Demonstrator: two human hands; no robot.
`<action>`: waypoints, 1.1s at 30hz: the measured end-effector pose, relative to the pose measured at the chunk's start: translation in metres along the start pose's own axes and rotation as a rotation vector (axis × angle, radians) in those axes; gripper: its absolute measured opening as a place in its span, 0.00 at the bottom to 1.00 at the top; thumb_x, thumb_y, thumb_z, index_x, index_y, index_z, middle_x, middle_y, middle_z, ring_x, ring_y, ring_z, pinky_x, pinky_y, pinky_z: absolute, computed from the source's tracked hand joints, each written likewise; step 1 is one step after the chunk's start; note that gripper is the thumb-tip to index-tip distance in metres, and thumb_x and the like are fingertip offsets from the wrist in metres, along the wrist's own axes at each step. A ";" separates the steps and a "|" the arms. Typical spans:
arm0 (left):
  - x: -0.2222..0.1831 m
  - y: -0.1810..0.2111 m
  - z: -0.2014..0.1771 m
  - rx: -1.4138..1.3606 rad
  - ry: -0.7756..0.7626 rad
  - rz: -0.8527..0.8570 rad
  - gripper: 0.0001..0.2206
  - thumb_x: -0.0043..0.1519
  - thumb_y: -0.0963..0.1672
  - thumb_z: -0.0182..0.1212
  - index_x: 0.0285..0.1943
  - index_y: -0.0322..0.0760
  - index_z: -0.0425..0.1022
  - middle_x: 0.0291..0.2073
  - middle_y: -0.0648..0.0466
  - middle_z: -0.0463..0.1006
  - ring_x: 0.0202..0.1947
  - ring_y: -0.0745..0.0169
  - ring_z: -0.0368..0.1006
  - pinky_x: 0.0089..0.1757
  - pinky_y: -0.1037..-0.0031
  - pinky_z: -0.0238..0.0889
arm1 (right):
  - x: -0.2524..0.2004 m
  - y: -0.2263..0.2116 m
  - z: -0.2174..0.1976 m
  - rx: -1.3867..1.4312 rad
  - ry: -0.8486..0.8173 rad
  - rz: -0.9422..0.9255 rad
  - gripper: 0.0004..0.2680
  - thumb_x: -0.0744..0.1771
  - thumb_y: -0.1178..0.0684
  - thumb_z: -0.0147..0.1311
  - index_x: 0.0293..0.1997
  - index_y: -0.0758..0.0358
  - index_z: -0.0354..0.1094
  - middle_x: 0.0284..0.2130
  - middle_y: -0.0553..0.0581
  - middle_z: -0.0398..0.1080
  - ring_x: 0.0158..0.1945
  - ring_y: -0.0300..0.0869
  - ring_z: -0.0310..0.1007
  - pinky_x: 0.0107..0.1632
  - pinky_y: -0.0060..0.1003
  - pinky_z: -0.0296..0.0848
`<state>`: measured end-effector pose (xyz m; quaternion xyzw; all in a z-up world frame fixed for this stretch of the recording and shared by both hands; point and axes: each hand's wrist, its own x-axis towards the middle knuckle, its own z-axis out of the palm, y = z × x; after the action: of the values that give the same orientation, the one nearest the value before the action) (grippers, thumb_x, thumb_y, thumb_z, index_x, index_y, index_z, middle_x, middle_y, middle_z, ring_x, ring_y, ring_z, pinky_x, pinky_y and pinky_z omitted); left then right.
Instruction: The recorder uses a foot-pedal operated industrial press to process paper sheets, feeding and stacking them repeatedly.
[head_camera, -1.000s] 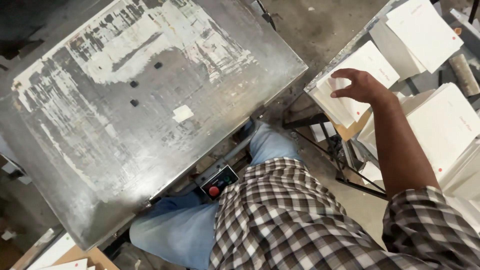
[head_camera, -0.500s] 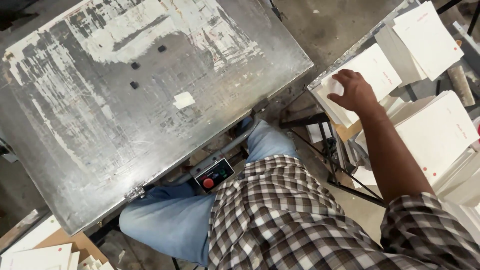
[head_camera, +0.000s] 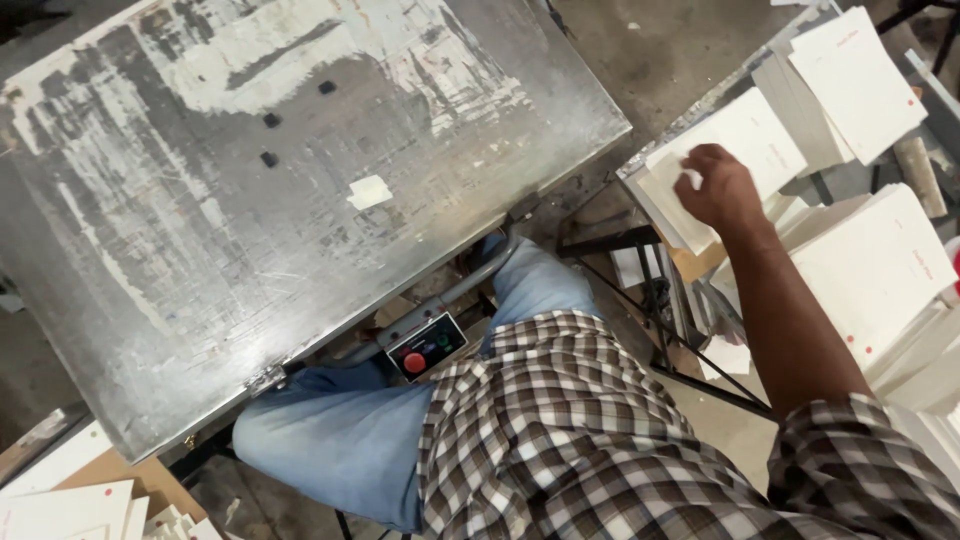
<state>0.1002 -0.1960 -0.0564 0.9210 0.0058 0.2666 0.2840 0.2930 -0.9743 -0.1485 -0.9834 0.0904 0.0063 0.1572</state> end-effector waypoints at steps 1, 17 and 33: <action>-0.007 -0.003 0.017 -0.002 0.008 -0.013 0.09 0.65 0.39 0.58 0.53 0.28 0.74 0.55 0.41 0.76 0.55 0.43 0.73 0.57 0.59 0.67 | -0.002 0.003 -0.007 0.003 0.000 -0.009 0.13 0.67 0.51 0.55 0.54 0.63 0.75 0.62 0.63 0.72 0.44 0.52 0.79 0.54 0.42 0.78; 0.069 0.097 0.225 -0.723 -0.307 -0.320 0.26 0.63 0.42 0.66 0.72 0.38 0.65 0.66 0.48 0.72 0.64 0.54 0.70 0.57 0.64 0.64 | -0.002 -0.255 -0.045 0.987 0.083 -0.543 0.06 0.73 0.62 0.50 0.47 0.73 0.74 0.50 0.58 0.74 0.50 0.37 0.72 0.52 0.29 0.72; 0.052 0.136 0.232 -1.303 -0.449 -0.937 0.27 0.66 0.50 0.58 0.73 0.36 0.63 0.62 0.46 0.74 0.52 0.52 0.78 0.42 0.66 0.77 | -0.041 -0.298 0.032 1.170 -0.157 -0.597 0.08 0.69 0.59 0.47 0.54 0.63 0.67 0.52 0.58 0.71 0.56 0.45 0.74 0.57 0.38 0.76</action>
<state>0.2407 -0.4220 -0.1209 0.5056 0.1764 -0.1193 0.8361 0.3064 -0.6784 -0.0853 -0.7153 -0.2095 -0.0159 0.6665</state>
